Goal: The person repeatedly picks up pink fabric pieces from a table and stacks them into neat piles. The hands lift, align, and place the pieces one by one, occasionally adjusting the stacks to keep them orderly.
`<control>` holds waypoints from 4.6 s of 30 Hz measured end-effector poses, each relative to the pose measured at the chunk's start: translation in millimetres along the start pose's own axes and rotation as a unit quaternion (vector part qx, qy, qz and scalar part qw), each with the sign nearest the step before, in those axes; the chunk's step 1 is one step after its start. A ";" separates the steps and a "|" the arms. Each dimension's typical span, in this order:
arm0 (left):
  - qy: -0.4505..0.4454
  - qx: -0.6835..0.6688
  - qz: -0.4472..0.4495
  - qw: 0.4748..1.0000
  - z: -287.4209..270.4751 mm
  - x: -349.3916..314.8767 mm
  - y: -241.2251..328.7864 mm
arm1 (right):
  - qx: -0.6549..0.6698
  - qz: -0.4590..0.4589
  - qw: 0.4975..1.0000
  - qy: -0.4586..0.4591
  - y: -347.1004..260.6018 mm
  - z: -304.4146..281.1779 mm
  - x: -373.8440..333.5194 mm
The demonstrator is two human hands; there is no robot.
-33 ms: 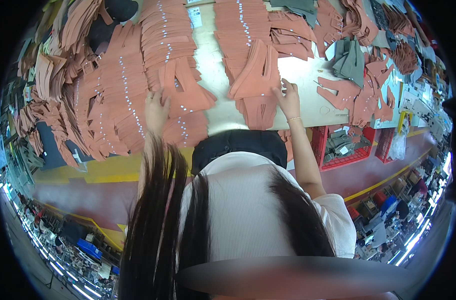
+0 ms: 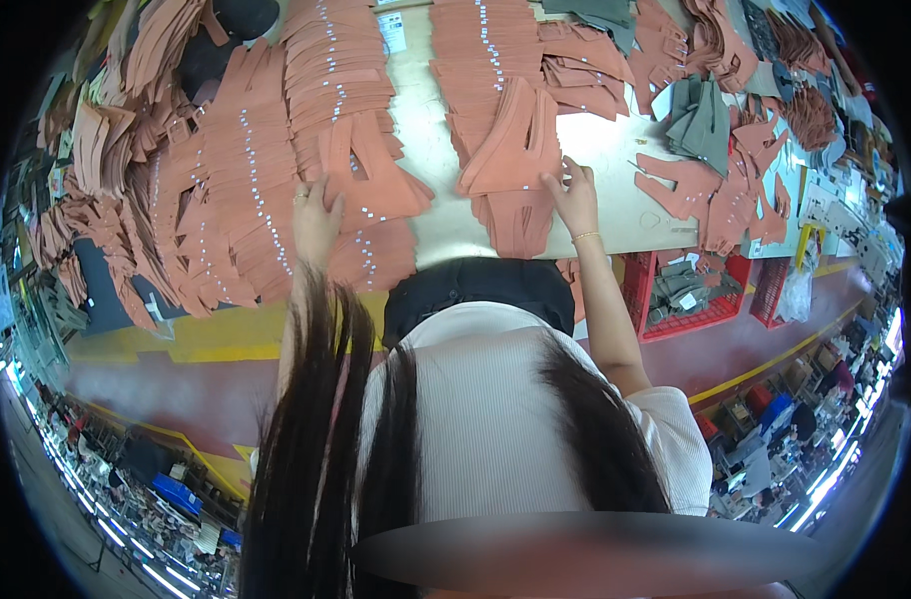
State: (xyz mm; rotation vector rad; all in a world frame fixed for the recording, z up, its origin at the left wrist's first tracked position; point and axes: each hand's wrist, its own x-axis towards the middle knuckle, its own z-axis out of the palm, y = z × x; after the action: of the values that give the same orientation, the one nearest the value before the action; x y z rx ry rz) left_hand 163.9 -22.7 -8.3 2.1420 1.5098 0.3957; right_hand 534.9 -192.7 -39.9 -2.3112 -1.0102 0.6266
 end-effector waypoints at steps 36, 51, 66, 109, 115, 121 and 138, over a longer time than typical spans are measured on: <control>-0.131 -0.476 -0.435 0.753 -17.2 0.9 5.4 | 0.477 0.152 0.739 -0.451 -160.4 120.2 -14.2; -0.192 -0.422 -0.385 0.798 -17.2 6.4 0.4 | 0.368 0.144 0.798 -0.454 -129.0 144.7 -27.6; -0.238 -0.304 -0.259 0.885 -51.1 36.3 40.4 | 0.234 0.103 0.855 -0.451 -126.6 133.5 -24.0; 0.074 0.158 -0.025 0.984 -83.1 143.4 -99.5 | 0.162 -0.012 0.985 -0.056 -74.6 -28.9 33.6; -0.014 0.002 -0.103 0.995 -31.0 27.5 -47.6 | -0.005 -0.041 0.999 -0.012 -25.9 -21.3 19.7; 0.002 -0.082 -0.086 0.993 1.7 -24.1 -50.6 | -0.121 -0.022 0.992 -0.023 -22.0 7.3 6.6; 0.003 -0.336 -0.271 0.902 8.6 -33.4 18.5 | -0.061 -0.058 0.996 0.019 -39.4 -2.4 9.7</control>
State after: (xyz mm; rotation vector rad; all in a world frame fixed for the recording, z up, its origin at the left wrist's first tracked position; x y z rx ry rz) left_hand 171.3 -60.9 -4.1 1.1399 1.5889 0.6071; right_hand 521.9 -163.2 -15.1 -2.3388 -1.1846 0.4864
